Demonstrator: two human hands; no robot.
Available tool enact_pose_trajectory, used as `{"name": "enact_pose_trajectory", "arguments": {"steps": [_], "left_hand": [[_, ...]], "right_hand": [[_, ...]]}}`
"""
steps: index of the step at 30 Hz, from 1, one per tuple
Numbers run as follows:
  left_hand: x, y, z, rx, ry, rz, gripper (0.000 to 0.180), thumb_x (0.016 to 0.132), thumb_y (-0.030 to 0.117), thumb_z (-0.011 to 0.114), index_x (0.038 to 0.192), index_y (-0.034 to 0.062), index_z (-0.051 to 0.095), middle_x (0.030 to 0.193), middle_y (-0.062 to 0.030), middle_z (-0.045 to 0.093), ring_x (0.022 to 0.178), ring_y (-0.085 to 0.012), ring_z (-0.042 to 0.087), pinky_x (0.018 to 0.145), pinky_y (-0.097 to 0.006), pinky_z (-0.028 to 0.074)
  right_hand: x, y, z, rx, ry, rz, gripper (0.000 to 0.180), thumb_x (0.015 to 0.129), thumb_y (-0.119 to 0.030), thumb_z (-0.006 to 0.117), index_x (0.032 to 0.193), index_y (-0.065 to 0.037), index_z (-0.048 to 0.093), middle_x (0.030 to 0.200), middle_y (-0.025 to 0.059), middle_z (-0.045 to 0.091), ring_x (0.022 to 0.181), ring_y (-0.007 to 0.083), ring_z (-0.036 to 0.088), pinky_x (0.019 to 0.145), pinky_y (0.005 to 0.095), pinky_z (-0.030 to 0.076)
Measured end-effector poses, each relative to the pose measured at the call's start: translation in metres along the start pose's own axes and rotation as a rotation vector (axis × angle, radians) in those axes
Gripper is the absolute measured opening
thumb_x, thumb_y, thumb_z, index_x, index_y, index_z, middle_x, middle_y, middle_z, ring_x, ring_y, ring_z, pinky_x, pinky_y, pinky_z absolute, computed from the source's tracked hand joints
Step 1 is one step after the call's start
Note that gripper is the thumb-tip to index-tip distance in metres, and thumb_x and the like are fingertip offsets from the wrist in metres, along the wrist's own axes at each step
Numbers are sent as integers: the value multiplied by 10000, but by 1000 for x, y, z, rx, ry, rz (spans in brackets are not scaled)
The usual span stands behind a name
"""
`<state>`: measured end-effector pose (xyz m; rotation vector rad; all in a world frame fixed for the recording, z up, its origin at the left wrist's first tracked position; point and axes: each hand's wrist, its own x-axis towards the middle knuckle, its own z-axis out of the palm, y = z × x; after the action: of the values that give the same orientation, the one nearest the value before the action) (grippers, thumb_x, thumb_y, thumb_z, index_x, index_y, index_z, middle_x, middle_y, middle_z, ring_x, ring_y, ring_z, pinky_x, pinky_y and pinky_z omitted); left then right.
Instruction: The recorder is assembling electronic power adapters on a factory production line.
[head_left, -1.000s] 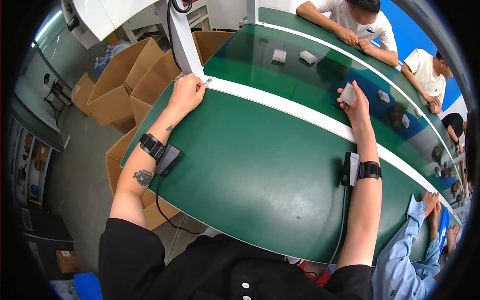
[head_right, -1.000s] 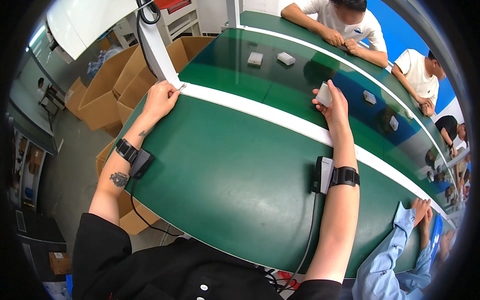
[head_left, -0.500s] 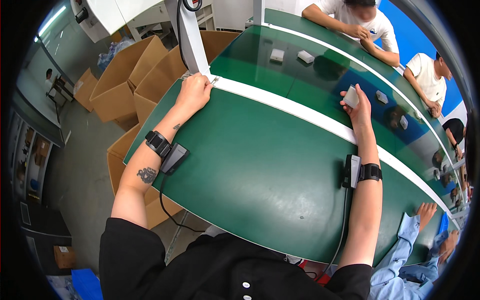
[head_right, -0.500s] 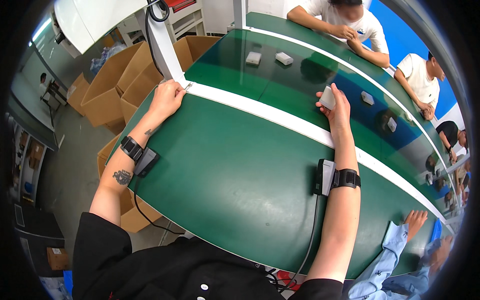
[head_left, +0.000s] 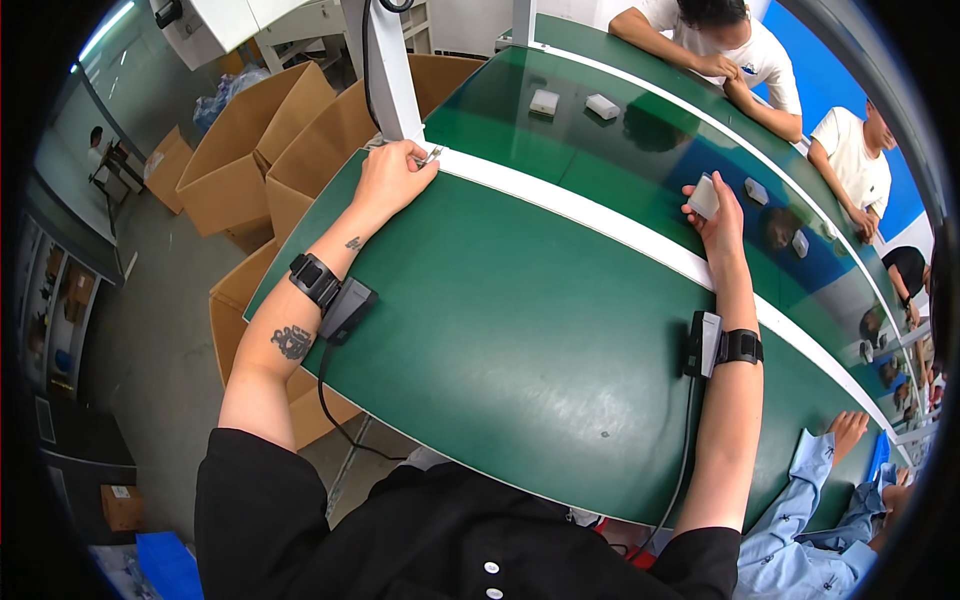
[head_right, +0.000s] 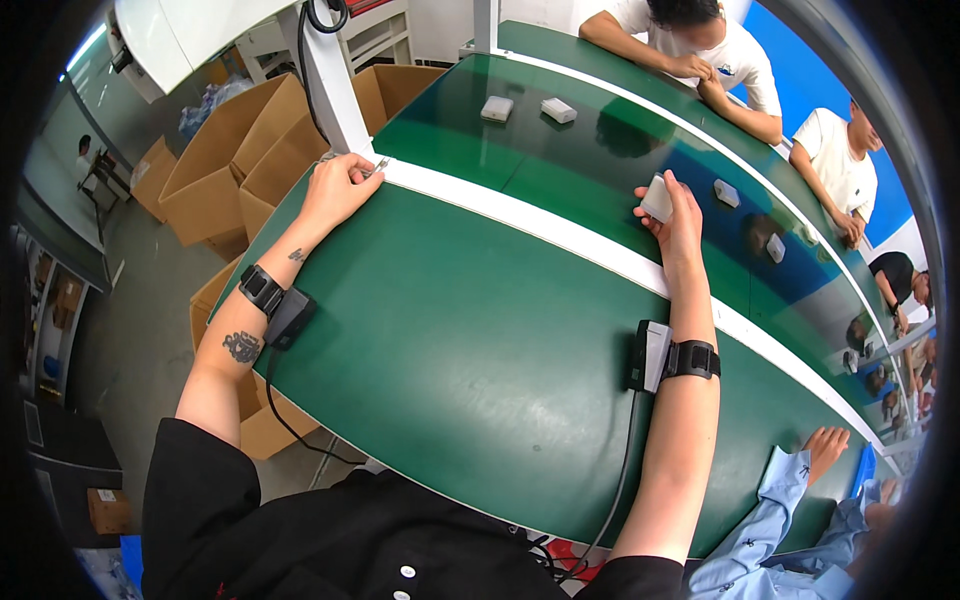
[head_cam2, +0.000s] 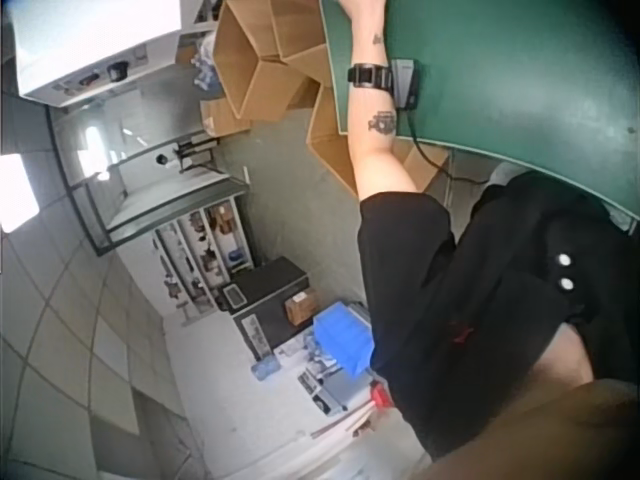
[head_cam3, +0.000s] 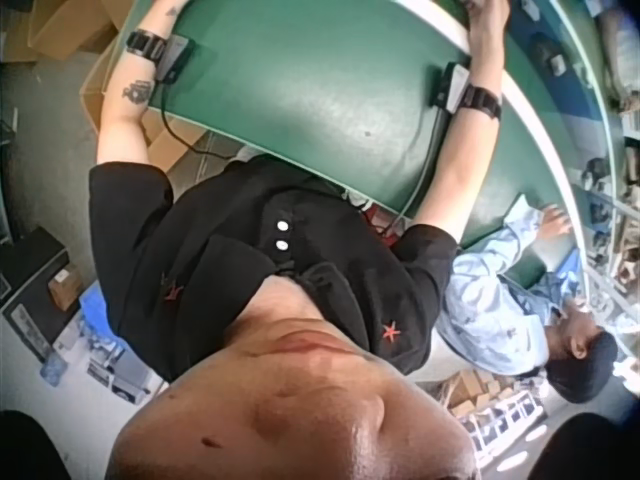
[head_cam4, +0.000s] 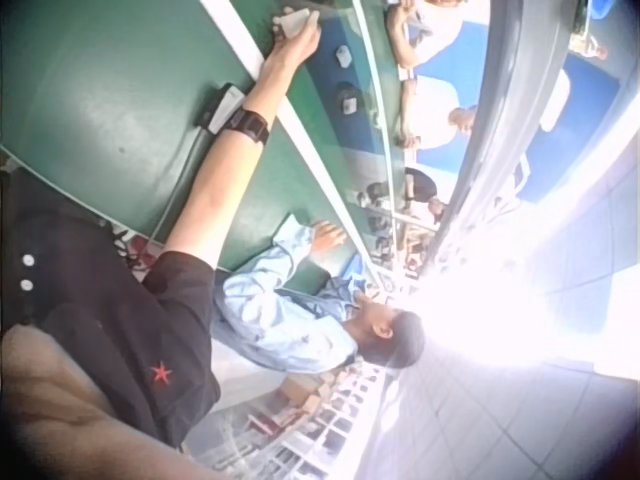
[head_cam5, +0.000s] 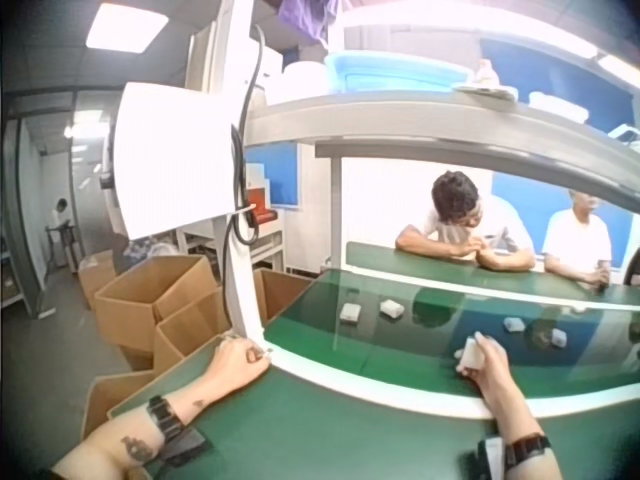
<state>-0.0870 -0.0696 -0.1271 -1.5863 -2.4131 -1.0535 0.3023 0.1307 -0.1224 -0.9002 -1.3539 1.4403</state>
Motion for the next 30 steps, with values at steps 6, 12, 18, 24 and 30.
{"name": "enact_pose_trajectory", "arguments": {"steps": [6,12,18,24,30], "left_hand": [[6,-21,7,-12,61,192,156,781,138,687,832,-8,706,745,-139,640,679,-284,633,661,-378,497],[7,-26,9,70,113,281,110,768,100,707,825,6,715,740,-120,626,654,-256,601,636,-361,474],[-1,-16,7,80,111,236,113,783,100,693,798,-12,707,726,-135,614,669,-271,608,651,-380,477],[-2,-17,9,83,133,225,134,788,102,671,781,-29,697,722,-153,611,668,-289,607,662,-395,486],[-3,-2,12,141,120,155,136,766,67,617,741,-52,677,830,-233,641,779,-384,630,743,-448,510]], "right_hand": [[2,2,3,5,-14,1,425,900,-452,586,1082,-76,509,892,88,662,677,131,616,614,229,463],[-2,3,4,1,-19,1,425,899,-451,587,1086,-77,510,895,86,662,681,131,617,614,225,463],[-5,2,7,7,-19,5,405,894,-446,597,1065,-89,511,893,84,665,685,133,620,616,228,465],[-3,6,9,17,-40,-2,328,896,-437,599,941,-121,525,875,87,667,684,135,618,623,242,464],[-4,5,10,19,-39,-2,303,899,-424,600,902,-128,532,870,84,667,681,138,616,623,251,464]]}}
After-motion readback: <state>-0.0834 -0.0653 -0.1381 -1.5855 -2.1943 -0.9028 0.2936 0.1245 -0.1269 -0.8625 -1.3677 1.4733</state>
